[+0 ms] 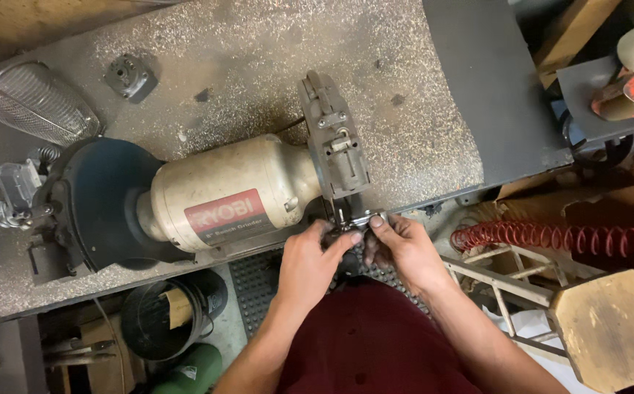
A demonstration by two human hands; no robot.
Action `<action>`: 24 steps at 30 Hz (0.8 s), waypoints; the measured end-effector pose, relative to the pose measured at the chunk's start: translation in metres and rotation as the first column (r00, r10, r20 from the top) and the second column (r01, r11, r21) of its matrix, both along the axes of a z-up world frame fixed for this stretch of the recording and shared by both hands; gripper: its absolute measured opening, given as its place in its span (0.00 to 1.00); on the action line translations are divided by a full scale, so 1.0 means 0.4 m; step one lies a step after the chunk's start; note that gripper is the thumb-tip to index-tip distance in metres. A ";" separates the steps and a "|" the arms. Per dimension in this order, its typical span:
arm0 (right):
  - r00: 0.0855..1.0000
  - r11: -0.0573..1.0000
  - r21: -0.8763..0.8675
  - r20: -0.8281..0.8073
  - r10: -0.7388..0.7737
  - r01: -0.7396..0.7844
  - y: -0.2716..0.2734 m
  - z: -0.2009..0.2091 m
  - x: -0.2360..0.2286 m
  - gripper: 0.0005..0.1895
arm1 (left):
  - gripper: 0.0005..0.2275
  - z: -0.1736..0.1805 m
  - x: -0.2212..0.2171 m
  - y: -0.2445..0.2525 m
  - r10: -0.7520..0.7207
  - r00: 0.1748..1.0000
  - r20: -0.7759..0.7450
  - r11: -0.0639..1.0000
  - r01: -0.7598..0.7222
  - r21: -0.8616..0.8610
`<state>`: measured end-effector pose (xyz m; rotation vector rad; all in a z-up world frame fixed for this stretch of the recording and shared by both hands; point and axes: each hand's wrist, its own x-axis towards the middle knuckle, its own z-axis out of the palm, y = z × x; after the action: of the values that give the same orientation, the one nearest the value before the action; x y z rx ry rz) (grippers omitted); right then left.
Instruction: The person grinds small metal components against a bench grinder wheel, rotating them to smooth edges and surfaces. They handle several parts one at a time, including a larger housing and a small cylindrical piece, then place them back on the workbench.
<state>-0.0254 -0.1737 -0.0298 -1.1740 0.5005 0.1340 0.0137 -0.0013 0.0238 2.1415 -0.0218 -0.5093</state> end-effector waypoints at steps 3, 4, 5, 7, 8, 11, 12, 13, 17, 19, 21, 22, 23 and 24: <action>1.000 0.999 0.036 0.006 -0.029 0.029 -0.003 -0.024 0.004 0.15 | 0.22 -0.032 0.004 -0.002 -0.001 1.000 0.009 1.000 0.001 0.028; 1.000 0.999 0.038 0.007 -0.027 0.027 -0.006 -0.023 0.005 0.15 | 0.22 -0.033 0.004 -0.005 0.002 1.000 0.011 1.000 -0.002 0.030; 0.999 0.999 0.039 0.007 -0.032 0.032 -0.009 -0.022 0.007 0.15 | 0.22 -0.034 0.005 -0.009 0.006 1.000 0.009 1.000 -0.006 0.020; 0.999 0.998 0.042 -0.002 -0.037 0.037 -0.012 -0.020 -0.002 0.15 | 0.23 -0.030 0.000 -0.015 0.010 1.000 -0.001 1.000 -0.010 0.012; 0.999 0.998 0.042 0.004 -0.042 0.042 -0.015 -0.016 -0.001 0.15 | 0.23 -0.023 0.004 -0.019 0.008 1.000 0.007 1.000 -0.008 0.002; 0.999 0.999 0.033 0.011 -0.039 0.038 -0.021 -0.016 0.004 0.14 | 0.23 -0.024 0.005 -0.024 0.009 1.000 0.016 1.000 -0.009 0.001; 1.000 0.999 0.025 0.012 -0.028 0.028 -0.023 -0.017 0.007 0.14 | 0.23 -0.028 0.004 -0.024 0.013 1.000 0.017 1.000 -0.013 0.011; 0.999 0.999 0.024 0.012 -0.032 0.031 -0.021 -0.026 0.007 0.14 | 0.23 -0.027 0.005 -0.022 0.009 1.000 0.018 1.000 -0.009 0.010; 1.000 0.998 0.066 0.009 -0.019 0.019 -0.009 -0.055 0.007 0.13 | 0.23 -0.022 0.009 -0.014 0.024 1.000 -0.003 0.999 -0.024 0.032; 1.000 0.997 0.081 0.010 -0.017 0.017 0.000 -0.048 0.014 0.12 | 0.24 -0.017 0.014 -0.009 0.037 0.999 -0.014 0.999 -0.036 0.035; 1.000 0.999 0.047 0.001 -0.026 0.026 0.002 -0.023 0.012 0.13 | 0.23 -0.011 0.004 -0.011 0.058 0.997 -0.058 0.998 -0.058 0.007; 1.000 0.999 0.048 0.000 -0.025 0.025 0.003 -0.021 0.013 0.13 | 0.23 -0.013 0.005 -0.010 0.060 0.996 -0.059 0.998 -0.059 0.008; 1.000 0.999 0.034 0.001 -0.016 0.016 0.003 -0.018 0.013 0.14 | 0.23 -0.016 0.006 -0.010 0.053 0.998 -0.043 0.999 -0.053 0.005; 1.000 1.000 0.019 0.003 -0.011 0.011 0.002 -0.015 0.013 0.15 | 0.23 -0.019 0.008 -0.012 0.043 0.999 -0.027 0.999 -0.043 0.002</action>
<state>-0.0201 -0.1730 -0.0359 -1.1527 0.5018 0.1276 0.0170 -0.0059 0.0162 2.1310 0.0394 -0.5136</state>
